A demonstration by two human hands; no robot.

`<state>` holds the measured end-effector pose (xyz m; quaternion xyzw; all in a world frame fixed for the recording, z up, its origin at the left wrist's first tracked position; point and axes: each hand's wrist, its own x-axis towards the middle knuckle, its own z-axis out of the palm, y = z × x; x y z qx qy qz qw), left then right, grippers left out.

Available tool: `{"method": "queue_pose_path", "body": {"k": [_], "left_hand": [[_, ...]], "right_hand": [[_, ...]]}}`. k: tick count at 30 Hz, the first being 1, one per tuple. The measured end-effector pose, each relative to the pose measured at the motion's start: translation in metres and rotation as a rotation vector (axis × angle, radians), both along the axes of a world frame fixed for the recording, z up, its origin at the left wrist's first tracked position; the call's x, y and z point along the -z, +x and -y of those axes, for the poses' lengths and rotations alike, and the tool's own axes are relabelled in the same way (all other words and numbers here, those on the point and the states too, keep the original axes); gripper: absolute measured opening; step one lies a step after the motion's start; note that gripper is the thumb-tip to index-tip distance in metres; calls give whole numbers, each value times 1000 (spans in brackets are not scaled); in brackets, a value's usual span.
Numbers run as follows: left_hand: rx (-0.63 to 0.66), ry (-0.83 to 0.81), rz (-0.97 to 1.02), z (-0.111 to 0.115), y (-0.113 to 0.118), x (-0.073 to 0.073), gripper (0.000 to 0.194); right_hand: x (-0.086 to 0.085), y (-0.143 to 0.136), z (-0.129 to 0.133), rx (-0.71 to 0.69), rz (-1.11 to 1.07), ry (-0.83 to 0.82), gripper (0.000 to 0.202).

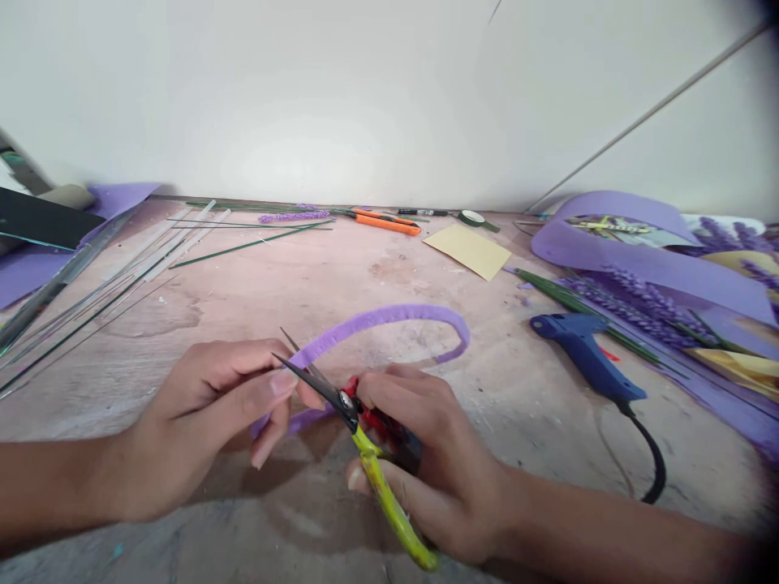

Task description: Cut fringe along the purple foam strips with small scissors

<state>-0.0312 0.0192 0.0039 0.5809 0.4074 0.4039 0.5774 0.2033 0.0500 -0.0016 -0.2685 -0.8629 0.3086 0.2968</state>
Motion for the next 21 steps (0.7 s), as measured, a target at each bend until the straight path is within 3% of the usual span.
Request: {"method": "queue_pose_path", "body": {"k": [10, 18, 21], "left_hand": [[12, 110, -135, -1, 2, -1, 42], [-8, 162, -202, -1, 2, -4, 43], [40, 135, -175, -2, 2, -3, 35]], "right_hand": [[4, 4, 1, -33, 63, -10, 25], [5, 3, 1, -11, 18, 96, 33], [3, 3, 1, -36, 26, 48, 36]]}}
